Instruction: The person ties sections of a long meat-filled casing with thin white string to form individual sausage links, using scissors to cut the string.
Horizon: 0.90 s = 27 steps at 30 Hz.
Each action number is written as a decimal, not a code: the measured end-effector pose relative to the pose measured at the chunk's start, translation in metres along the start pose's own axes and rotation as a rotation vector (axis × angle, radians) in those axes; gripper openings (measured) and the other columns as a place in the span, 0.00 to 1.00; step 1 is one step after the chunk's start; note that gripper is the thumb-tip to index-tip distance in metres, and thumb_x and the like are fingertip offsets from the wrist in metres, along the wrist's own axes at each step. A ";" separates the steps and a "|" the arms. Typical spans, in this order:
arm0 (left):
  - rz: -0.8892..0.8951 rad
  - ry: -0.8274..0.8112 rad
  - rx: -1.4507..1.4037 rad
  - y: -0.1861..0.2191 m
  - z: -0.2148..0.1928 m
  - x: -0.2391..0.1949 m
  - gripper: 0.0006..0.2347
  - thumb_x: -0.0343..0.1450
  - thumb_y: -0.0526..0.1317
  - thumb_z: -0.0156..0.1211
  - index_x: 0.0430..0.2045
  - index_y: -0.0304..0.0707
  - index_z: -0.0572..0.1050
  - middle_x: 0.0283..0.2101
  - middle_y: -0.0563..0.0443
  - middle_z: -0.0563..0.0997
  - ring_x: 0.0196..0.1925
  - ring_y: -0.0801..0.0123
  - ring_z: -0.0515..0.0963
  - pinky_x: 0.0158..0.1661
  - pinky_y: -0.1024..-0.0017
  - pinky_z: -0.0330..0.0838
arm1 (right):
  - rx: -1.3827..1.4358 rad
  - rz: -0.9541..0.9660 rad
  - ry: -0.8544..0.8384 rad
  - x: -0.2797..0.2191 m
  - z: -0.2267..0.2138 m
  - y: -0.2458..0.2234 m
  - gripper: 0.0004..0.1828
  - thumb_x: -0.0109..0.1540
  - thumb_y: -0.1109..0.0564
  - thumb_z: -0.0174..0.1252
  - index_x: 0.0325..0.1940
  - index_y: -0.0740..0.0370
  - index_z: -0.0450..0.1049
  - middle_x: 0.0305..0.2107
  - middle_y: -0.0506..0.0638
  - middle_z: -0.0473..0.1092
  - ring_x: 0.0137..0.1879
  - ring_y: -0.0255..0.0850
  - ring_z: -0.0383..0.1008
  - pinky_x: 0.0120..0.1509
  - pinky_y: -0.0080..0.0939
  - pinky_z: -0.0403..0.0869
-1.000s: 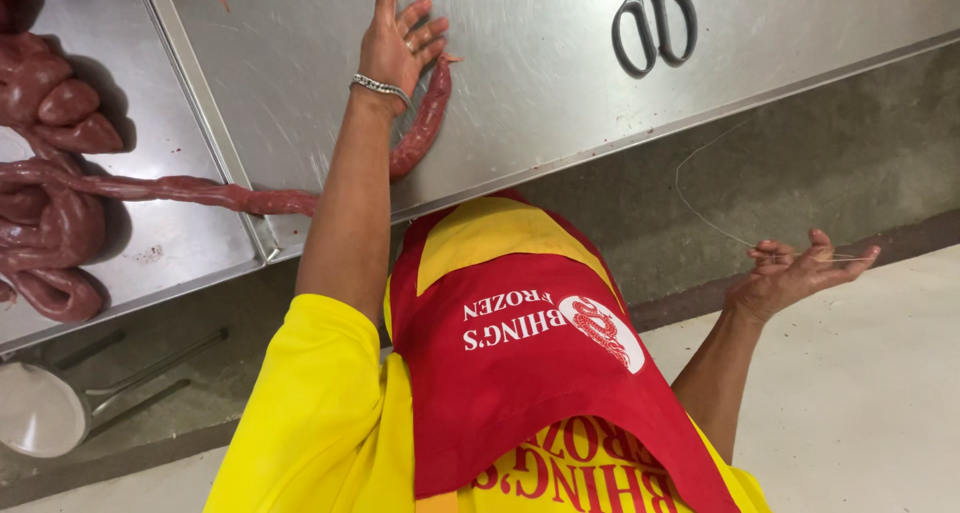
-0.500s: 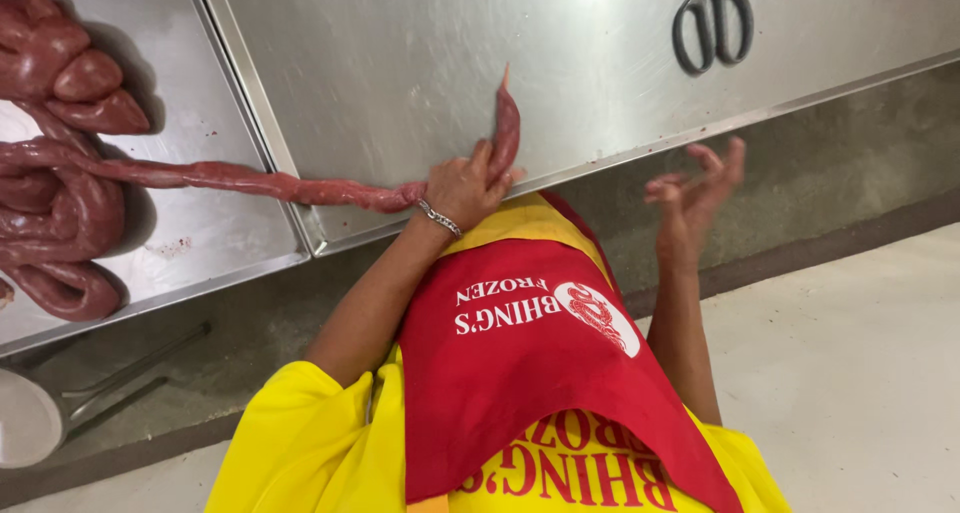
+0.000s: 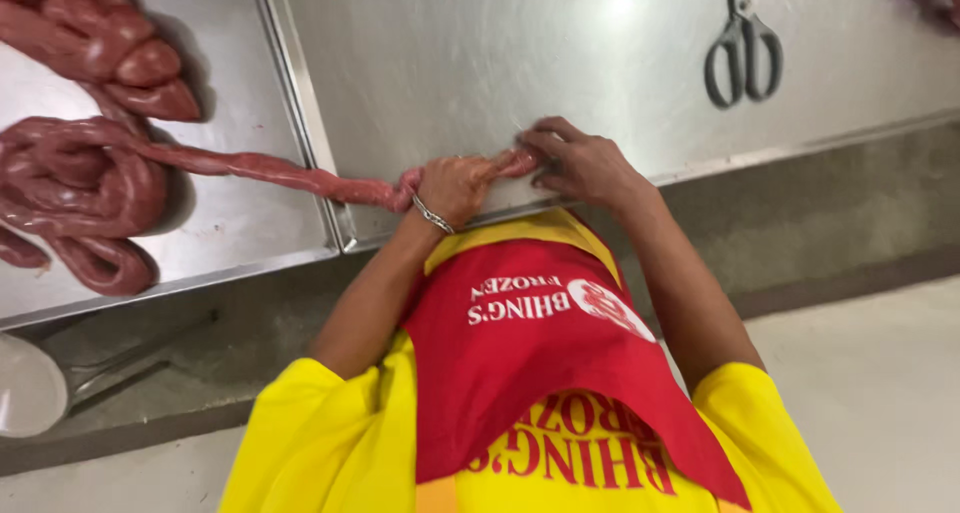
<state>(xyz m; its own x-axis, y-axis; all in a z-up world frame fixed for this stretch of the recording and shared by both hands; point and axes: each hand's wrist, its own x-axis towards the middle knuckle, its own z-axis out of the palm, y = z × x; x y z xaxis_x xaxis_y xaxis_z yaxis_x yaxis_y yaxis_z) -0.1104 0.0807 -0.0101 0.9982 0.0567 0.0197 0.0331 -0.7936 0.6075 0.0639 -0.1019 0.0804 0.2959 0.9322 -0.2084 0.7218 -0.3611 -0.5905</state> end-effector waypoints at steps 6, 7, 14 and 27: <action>-0.128 0.126 -0.099 0.009 -0.008 0.024 0.22 0.67 0.38 0.61 0.58 0.54 0.77 0.44 0.43 0.77 0.49 0.55 0.76 0.51 0.56 0.72 | 0.103 0.023 0.133 -0.002 -0.013 0.043 0.12 0.66 0.58 0.60 0.54 0.60 0.79 0.41 0.55 0.77 0.42 0.53 0.78 0.49 0.48 0.76; -0.130 0.173 -0.110 0.012 -0.012 0.029 0.23 0.64 0.39 0.62 0.57 0.52 0.77 0.47 0.43 0.76 0.53 0.56 0.75 0.54 0.56 0.70 | 0.123 -0.002 0.166 0.001 -0.017 0.049 0.11 0.66 0.58 0.60 0.51 0.61 0.79 0.39 0.56 0.77 0.41 0.52 0.79 0.48 0.48 0.77; -0.113 0.294 0.091 0.067 0.019 0.064 0.25 0.66 0.54 0.66 0.54 0.39 0.75 0.51 0.44 0.77 0.58 0.50 0.69 0.59 0.46 0.57 | 0.171 0.039 0.175 -0.019 -0.024 0.069 0.07 0.68 0.60 0.60 0.45 0.67 0.78 0.35 0.59 0.75 0.36 0.55 0.76 0.41 0.50 0.73; -0.094 0.136 -0.052 0.110 0.043 0.104 0.17 0.68 0.42 0.64 0.52 0.45 0.78 0.47 0.51 0.80 0.48 0.57 0.77 0.48 0.56 0.68 | 0.203 -0.036 0.217 -0.058 -0.049 0.092 0.06 0.66 0.63 0.57 0.46 0.66 0.76 0.37 0.57 0.74 0.36 0.52 0.76 0.40 0.49 0.74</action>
<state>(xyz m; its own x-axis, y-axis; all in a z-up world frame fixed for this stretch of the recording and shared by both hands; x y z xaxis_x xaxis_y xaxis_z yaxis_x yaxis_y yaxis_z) -0.0006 -0.0269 0.0247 0.9747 0.2133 0.0665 0.1193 -0.7488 0.6520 0.1435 -0.1904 0.0766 0.4145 0.9097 -0.0258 0.6012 -0.2950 -0.7426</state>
